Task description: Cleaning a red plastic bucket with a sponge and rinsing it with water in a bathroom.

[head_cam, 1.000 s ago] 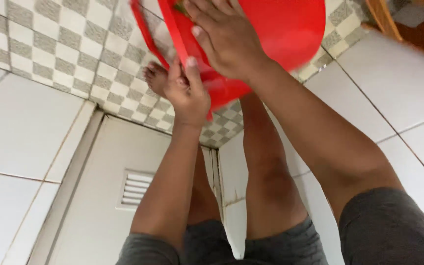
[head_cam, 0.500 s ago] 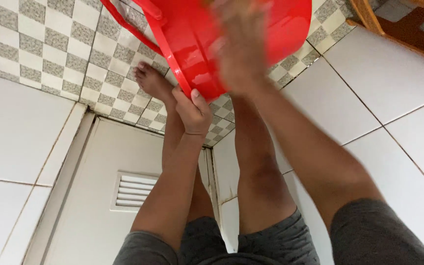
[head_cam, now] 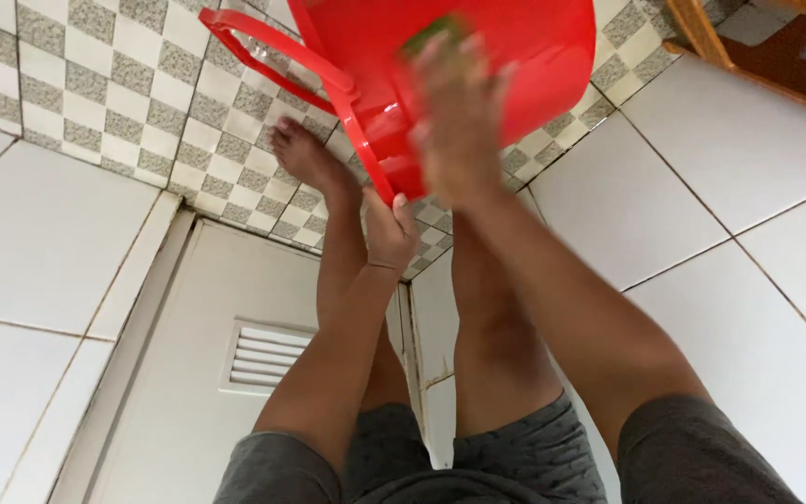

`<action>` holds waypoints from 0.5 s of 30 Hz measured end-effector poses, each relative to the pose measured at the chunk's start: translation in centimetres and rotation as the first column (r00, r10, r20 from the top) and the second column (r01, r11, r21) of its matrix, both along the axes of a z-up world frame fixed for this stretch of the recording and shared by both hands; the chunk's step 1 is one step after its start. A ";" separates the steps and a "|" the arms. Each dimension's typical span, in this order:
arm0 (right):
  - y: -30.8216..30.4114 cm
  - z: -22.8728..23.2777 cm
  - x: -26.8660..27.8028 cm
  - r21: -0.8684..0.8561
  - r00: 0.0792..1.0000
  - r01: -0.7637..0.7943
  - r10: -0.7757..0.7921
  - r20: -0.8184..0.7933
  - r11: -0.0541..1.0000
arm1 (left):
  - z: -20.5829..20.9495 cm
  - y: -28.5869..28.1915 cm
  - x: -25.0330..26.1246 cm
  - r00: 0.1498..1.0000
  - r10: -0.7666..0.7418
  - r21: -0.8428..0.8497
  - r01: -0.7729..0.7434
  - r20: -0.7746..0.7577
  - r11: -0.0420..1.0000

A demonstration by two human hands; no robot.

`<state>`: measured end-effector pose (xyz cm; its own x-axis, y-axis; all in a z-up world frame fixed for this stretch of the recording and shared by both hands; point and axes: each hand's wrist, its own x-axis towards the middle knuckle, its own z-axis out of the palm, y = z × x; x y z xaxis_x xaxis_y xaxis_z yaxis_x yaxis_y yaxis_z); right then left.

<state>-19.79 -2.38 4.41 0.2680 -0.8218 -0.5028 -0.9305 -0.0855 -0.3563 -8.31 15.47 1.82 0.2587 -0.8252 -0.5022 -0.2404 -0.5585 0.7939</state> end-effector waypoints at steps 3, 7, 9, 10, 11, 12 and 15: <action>1.7 2.8 2.1 0.133 0.973 -0.225 0.214 0.088 0.965 | 2.7 -1.6 1.9 0.992 -0.035 0.112 0.049 -0.118 0.993; 1.9 2.2 1.4 0.147 0.953 -0.182 0.138 0.270 0.972 | 7.3 -10.0 5.6 0.979 -0.152 -0.164 0.174 0.140 0.971; 3.0 3.3 1.2 0.177 0.950 -0.169 0.113 0.290 0.970 | 3.3 -11.1 5.3 0.993 0.091 -0.108 -0.099 -0.073 0.989; 2.7 3.2 1.3 0.167 0.944 -0.167 0.109 0.310 0.972 | 0.5 -12.3 5.2 0.902 0.342 -0.034 -0.363 -0.264 0.931; 2.5 3.2 1.1 0.161 0.943 -0.171 0.114 0.312 0.972 | 0.4 -13.6 4.9 0.902 0.343 -0.041 -0.366 -0.264 0.930; 1.9 3.0 0.8 0.137 0.934 -0.217 0.165 0.315 0.967 | 0.0 -15.3 4.6 0.809 0.527 0.100 -0.521 -0.259 0.848; -0.7 1.7 0.2 0.123 0.904 -0.340 0.288 0.316 0.932 | -0.4 -16.6 4.4 0.695 0.698 0.300 -0.637 -0.174 0.710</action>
